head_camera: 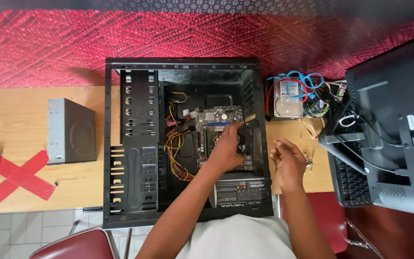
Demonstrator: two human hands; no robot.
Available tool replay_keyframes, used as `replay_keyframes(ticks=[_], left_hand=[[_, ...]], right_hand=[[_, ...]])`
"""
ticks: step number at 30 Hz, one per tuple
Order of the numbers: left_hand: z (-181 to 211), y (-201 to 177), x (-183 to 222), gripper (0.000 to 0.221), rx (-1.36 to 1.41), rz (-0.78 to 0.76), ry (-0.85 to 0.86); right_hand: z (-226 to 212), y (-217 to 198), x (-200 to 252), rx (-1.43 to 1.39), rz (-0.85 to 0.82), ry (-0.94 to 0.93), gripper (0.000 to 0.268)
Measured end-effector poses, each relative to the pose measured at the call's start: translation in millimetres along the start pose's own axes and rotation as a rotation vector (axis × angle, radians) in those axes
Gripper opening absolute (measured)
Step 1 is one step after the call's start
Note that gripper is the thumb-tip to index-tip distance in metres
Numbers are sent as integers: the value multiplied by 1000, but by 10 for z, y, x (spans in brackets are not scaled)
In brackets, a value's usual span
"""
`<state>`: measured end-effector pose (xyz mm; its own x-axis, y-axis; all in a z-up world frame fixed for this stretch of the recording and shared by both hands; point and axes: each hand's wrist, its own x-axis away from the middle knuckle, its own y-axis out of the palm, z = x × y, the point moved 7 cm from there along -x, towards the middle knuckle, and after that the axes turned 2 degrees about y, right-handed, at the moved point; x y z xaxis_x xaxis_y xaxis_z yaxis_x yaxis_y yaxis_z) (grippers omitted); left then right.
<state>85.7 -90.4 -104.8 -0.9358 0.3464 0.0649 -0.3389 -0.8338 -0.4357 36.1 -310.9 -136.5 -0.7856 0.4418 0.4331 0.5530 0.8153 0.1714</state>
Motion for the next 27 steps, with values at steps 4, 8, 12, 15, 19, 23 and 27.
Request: replay_keyframes(ticks=[4,8,12,15,19,23,27], left_hand=[[139,-71,89,94,310,-56,-94],[3,34,53,97,363,-76,-56],[-131,62,18,97,395,-81,22],[-153,89,-8,99,509,-31,127],[-133,69,-39,100,466,-16,215],[-227,231,-51,103,421,7,222],[-184,260,-52,100,401,-44,173]], right_hand=[[114,-226,-45,-31,-25,78,27],[426,-471,-120,5,-4,110,28],[659,-608,-131,69,0,119,30],[616,-577,-53,108,-4,113,31],[483,-420,73,190,9,89,25],[410,-332,72,225,38,61,22],[382,-308,82,237,36,61,25]])
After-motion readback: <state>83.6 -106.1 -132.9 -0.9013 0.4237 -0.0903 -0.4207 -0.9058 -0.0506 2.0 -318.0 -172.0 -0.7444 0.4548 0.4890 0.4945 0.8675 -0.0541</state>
